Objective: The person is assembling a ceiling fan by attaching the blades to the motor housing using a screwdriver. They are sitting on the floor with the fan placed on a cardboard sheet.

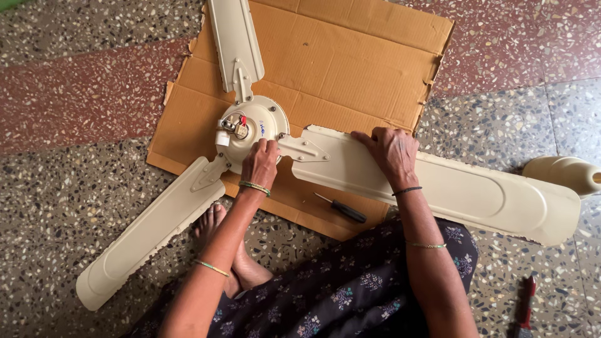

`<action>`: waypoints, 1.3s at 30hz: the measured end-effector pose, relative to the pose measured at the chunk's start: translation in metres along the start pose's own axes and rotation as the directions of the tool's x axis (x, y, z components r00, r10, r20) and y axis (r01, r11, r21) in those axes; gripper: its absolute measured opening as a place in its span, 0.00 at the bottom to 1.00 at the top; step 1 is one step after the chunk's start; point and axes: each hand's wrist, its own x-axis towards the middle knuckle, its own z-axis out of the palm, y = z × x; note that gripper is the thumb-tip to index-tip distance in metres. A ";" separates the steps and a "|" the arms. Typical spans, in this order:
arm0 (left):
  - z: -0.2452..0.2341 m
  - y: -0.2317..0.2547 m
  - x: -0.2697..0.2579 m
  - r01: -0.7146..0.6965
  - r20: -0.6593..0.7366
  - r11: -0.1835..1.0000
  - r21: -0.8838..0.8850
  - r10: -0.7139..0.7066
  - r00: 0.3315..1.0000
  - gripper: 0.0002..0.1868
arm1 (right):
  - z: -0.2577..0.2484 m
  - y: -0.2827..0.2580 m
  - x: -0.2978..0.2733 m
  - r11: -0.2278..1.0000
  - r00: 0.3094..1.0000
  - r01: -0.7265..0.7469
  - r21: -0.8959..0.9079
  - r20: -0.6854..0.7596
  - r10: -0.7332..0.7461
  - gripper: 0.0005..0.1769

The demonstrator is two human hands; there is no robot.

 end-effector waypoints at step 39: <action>-0.026 0.011 0.008 0.281 0.024 0.901 -0.331 -0.290 0.957 0.20 | 0.001 0.001 0.000 1.000 0.999 -0.023 0.012 0.036 0.023 0.38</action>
